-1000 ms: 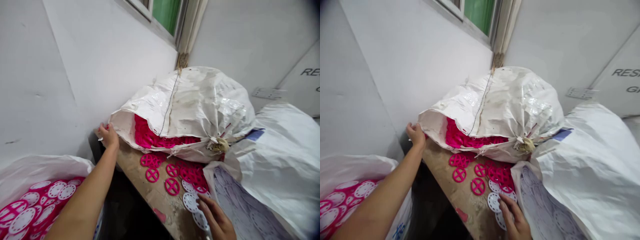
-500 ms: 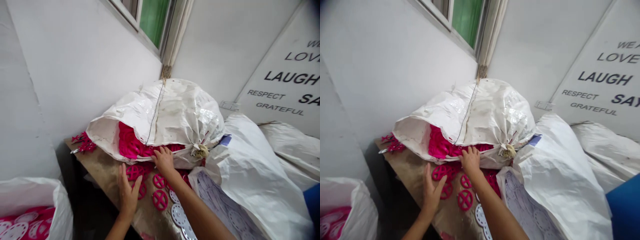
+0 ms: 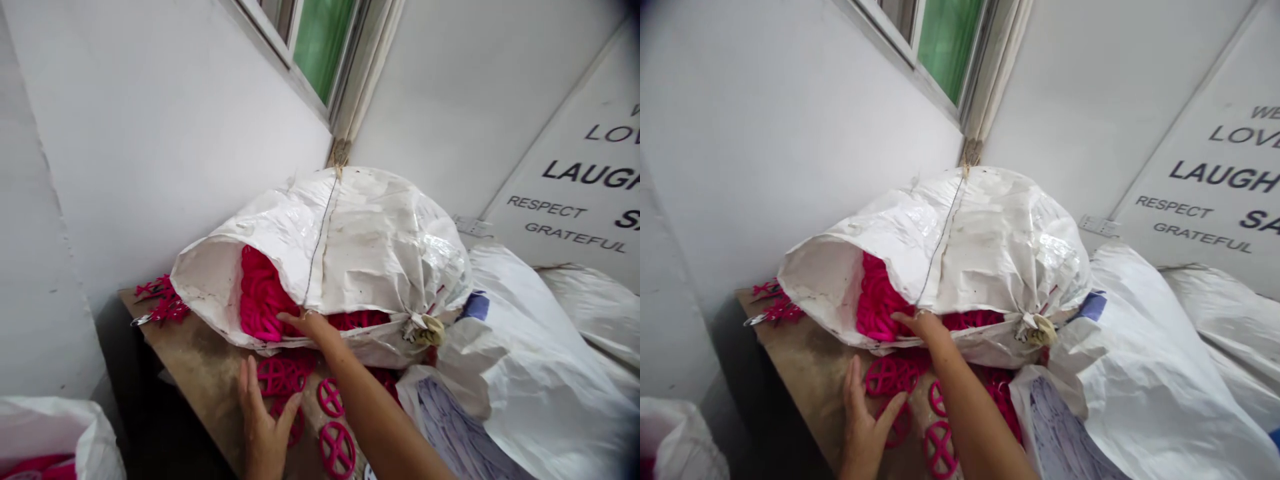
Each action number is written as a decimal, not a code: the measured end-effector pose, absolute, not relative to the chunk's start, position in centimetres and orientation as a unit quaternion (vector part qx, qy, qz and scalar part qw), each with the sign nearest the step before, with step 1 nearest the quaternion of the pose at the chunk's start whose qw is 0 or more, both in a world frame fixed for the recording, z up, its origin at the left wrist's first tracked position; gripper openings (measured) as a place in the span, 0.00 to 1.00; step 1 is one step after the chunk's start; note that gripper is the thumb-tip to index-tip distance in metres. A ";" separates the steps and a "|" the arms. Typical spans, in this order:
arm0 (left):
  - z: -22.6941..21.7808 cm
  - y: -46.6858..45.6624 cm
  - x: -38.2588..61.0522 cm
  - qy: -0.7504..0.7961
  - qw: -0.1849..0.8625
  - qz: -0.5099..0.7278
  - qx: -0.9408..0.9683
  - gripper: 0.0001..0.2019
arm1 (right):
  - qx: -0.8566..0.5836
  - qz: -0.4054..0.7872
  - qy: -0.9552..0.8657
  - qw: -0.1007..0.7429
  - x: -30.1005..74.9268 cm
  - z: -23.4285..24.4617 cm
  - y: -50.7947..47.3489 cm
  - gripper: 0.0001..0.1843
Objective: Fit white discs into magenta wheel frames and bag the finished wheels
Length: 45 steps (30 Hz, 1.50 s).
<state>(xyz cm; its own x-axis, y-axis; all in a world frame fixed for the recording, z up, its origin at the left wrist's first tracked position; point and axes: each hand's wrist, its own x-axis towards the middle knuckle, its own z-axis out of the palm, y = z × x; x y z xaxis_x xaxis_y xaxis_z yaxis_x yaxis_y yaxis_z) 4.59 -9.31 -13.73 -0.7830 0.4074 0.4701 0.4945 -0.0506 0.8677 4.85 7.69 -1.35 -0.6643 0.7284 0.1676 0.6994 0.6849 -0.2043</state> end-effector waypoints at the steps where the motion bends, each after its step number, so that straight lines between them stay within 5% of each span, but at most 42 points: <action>1: -14.0 -9.2 4.4 -0.688 0.046 -0.643 -0.333 0.44 | -0.389 0.062 -0.913 0.104 4.3 -1.9 7.2 0.39; 11: -13.5 -9.3 4.2 -0.703 0.064 -0.621 -0.340 0.44 | -0.371 0.001 -0.926 0.071 6.4 -2.5 5.4 0.30; 24: -11.8 -10.3 5.1 -0.681 0.086 -0.595 -0.417 0.42 | -0.222 -0.141 -0.928 0.263 15.2 -5.6 1.3 0.11; 33: -12.2 -10.6 6.2 -0.664 0.089 -0.441 -0.597 0.45 | -0.387 -0.122 -0.904 0.135 24.2 -9.8 -2.0 0.15; 38: -12.7 -10.3 5.9 -0.648 0.114 -0.456 -0.598 0.35 | -0.425 -0.094 -0.899 0.057 26.2 -5.3 -2.2 0.31; 45: -12.9 -10.1 5.6 -0.659 0.131 -0.463 -0.578 0.36 | -0.414 -0.113 -0.896 0.115 22.0 3.4 3.0 0.17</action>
